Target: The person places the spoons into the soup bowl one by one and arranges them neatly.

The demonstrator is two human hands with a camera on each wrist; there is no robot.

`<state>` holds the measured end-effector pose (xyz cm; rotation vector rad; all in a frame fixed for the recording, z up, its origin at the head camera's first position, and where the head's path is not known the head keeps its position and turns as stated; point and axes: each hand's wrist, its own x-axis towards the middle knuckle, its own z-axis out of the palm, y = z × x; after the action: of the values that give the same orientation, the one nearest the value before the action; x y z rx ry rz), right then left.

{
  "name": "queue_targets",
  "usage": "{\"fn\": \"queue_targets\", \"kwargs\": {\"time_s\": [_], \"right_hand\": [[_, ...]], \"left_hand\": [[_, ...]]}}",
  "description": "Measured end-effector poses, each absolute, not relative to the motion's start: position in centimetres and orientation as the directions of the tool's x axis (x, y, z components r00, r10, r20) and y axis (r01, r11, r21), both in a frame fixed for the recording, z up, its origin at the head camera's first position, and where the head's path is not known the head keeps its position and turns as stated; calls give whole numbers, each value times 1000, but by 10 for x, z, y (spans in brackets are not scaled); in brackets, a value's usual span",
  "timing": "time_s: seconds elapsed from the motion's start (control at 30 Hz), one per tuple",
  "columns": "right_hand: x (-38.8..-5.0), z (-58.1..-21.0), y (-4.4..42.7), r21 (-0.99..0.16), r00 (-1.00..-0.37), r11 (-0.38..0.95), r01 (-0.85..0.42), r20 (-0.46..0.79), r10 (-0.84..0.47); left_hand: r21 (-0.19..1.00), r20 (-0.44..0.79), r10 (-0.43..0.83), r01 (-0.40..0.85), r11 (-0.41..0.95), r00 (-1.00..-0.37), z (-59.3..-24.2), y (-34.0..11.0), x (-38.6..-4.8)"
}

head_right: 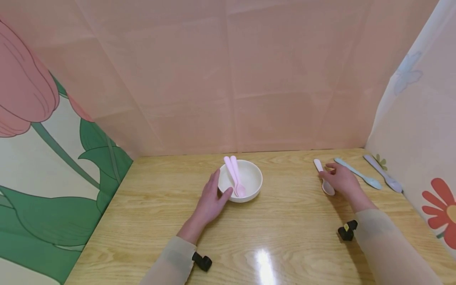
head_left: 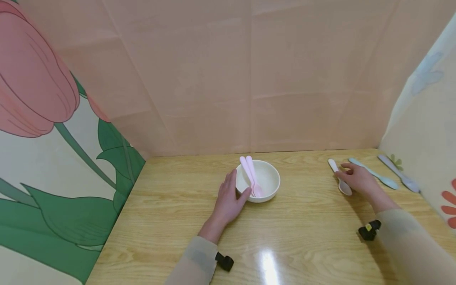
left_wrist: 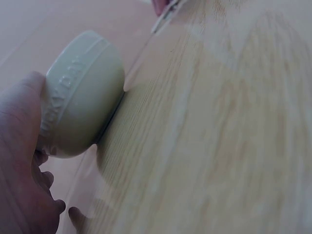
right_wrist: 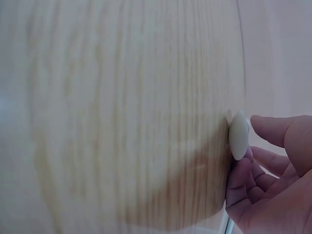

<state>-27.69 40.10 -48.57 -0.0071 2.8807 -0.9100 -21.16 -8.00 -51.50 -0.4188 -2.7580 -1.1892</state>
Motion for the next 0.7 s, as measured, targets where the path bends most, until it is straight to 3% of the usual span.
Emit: {"fn": "queue_targets", "kwargs": {"time_s": [0.7], "right_hand": [[-277,-485,399,-544,-995,838,50,-104,-8]], "left_hand": [[700,196,202,281,656,-960,-515,-80,-212]]}}
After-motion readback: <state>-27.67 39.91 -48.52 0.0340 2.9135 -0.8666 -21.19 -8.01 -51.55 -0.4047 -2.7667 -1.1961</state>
